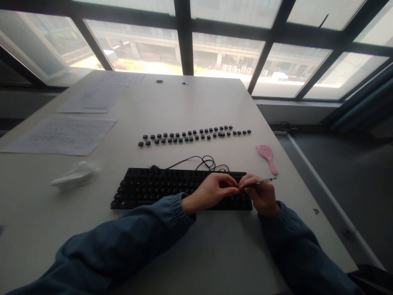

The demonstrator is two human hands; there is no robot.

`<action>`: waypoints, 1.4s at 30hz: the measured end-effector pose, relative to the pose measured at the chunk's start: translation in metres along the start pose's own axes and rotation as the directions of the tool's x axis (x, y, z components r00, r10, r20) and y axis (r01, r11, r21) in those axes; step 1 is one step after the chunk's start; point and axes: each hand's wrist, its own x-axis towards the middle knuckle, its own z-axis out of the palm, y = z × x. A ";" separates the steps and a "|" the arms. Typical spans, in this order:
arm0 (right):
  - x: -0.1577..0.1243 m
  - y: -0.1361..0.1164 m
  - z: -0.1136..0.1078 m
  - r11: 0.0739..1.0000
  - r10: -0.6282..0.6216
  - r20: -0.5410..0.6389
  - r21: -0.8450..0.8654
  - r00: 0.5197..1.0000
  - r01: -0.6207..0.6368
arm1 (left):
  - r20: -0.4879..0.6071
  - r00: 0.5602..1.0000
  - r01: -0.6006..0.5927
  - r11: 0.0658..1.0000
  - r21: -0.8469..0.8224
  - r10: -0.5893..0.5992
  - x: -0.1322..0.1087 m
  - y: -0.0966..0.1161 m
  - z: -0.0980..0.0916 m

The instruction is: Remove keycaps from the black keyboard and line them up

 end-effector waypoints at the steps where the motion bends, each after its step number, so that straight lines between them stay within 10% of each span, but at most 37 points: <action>1: 0.001 -0.002 -0.001 1.000 -0.014 0.021 0.006 1.000 0.013 | 0.043 0.995 0.093 0.988 -0.125 -0.088 0.000 0.002 -0.002; 7: 0.004 -0.009 -0.003 0.999 -0.039 0.142 0.036 0.989 0.034 | 0.109 0.940 0.337 0.838 -0.430 -0.323 -0.007 0.009 -0.004; 11: 0.004 -0.009 -0.003 0.999 -0.022 0.094 0.044 0.995 0.018 | -0.110 0.969 0.202 0.964 -0.174 -0.223 -0.030 0.027 -0.013; 16: 0.005 -0.014 -0.005 0.998 -0.060 0.064 0.009 0.996 0.060 | -0.120 0.991 0.080 0.988 0.129 -0.065 -0.037 0.082 -0.042; 22: 0.009 -0.013 -0.005 0.991 -0.130 0.048 -0.033 0.990 0.132 | -0.190 0.935 -0.164 0.842 0.515 0.298 0.089 0.116 -0.064; 30: 0.012 -0.004 -0.010 0.992 -0.114 0.019 -0.055 0.993 0.115 | -0.110 0.958 -0.054 0.546 0.836 0.263 0.281 0.077 -0.022; 36: 0.017 -0.001 -0.025 0.998 -0.046 -0.198 -0.053 0.979 0.036 | -0.111 0.981 0.023 0.475 0.880 0.158 0.345 0.051 0.003; 42: 0.022 -0.001 -0.047 1.000 0.013 -0.549 0.016 0.836 -0.006 | -0.124 0.989 0.077 0.431 0.899 0.081 0.359 0.036 0.008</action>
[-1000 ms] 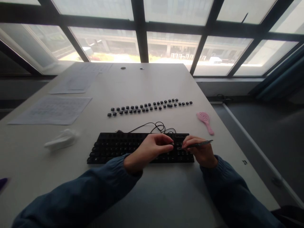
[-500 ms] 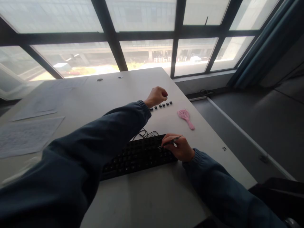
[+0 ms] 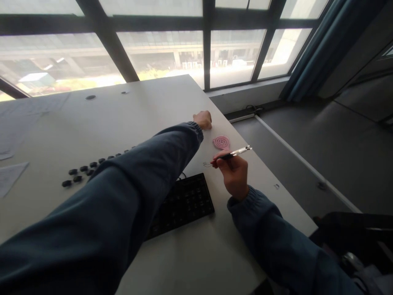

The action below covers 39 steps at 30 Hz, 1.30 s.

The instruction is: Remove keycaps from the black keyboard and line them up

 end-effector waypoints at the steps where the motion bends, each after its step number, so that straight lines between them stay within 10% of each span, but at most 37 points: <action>1: 0.001 0.001 -0.001 1.000 0.009 -0.014 -0.005 1.000 -0.009 | 0.006 1.000 -0.002 1.000 0.004 0.002 -0.002 0.000 0.000; 9: 0.005 0.021 -0.006 0.991 0.102 0.154 -0.106 0.983 -0.086 | -0.061 0.988 -0.143 0.989 -0.023 0.142 -0.055 -0.001 -0.054; 16: 0.004 0.020 -0.011 0.982 0.058 0.274 -0.188 0.960 -0.006 | 0.013 0.925 -0.379 0.925 0.013 0.379 -0.208 -0.016 -0.109; 25: -0.003 0.029 -0.012 0.974 0.057 0.479 -0.219 0.876 0.056 | 0.036 0.886 -0.464 0.884 0.052 0.463 -0.391 -0.051 -0.050; 39: -0.011 0.029 -0.010 0.929 0.066 0.597 -0.329 0.800 0.168 | -0.205 0.901 -0.377 0.924 0.066 0.383 -0.428 -0.083 0.002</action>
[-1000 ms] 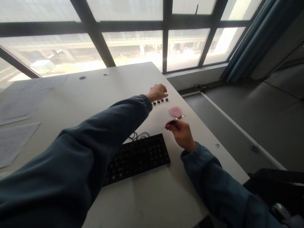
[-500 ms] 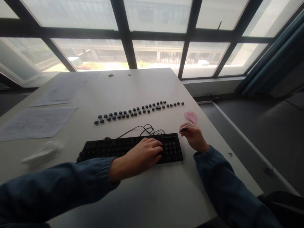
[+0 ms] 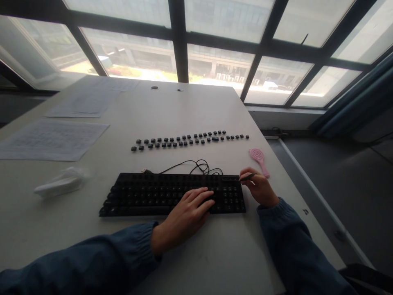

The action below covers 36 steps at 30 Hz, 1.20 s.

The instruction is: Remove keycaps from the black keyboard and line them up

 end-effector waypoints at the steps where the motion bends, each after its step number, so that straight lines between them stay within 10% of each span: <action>1: 0.000 -0.001 0.000 1.000 -0.005 0.005 -0.015 1.000 0.005 | 0.000 1.000 -0.003 1.000 0.004 0.003 0.000 0.000 0.001; 10: -0.001 -0.003 0.003 0.991 -0.022 -0.035 -0.135 0.999 0.017 | 0.058 0.998 0.006 1.000 0.019 -0.007 -0.003 -0.001 0.004; 20: -0.007 -0.005 0.025 0.940 0.293 -0.324 -0.073 0.900 -0.332 | 0.109 0.994 -0.028 0.995 0.093 0.017 -0.003 -0.006 0.010; 26: -0.007 -0.013 0.022 0.949 -0.109 -0.148 -0.309 0.983 0.059 | 0.102 0.995 -0.021 0.995 0.098 0.011 -0.001 -0.005 0.006; 31: -0.006 -0.029 0.009 0.894 -0.316 0.113 -0.298 0.942 0.335 | 0.102 0.995 -0.015 0.995 0.097 0.005 -0.001 -0.003 0.004; 36: -0.007 -0.039 0.013 0.927 -0.280 -0.091 -0.285 0.956 0.244 | 0.095 0.996 -0.010 0.996 0.088 0.002 -0.001 -0.002 0.005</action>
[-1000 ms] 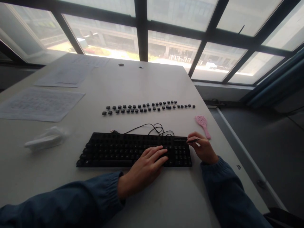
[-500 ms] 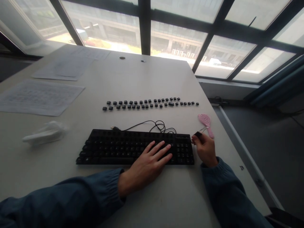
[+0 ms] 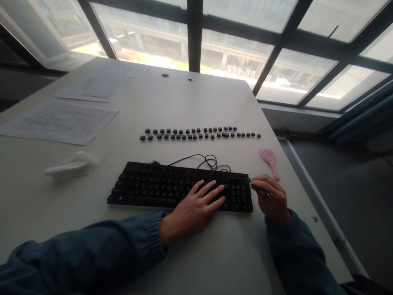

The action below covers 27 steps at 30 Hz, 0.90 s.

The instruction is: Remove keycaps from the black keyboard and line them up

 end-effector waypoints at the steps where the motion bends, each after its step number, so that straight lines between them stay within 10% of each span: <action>1: 0.000 0.001 0.002 0.998 0.056 -0.055 0.010 0.997 -0.055 | -0.001 1.000 0.004 1.000 -0.001 -0.004 0.000 0.000 0.000; 9: -0.001 0.004 0.011 0.907 0.348 -0.187 0.314 0.919 -0.280 | -0.022 1.000 -0.007 0.998 -0.065 0.006 -0.001 0.003 -0.007; 15: -0.002 -0.013 0.014 0.920 0.156 -0.035 0.369 0.987 -0.132 | -0.112 0.976 0.108 0.864 -0.492 -0.186 0.013 0.016 -0.026; 27: 0.003 -0.041 0.014 0.833 -0.182 0.145 0.548 0.973 0.074 | 0.229 0.935 0.324 0.393 -0.860 -0.272 0.038 0.011 -0.048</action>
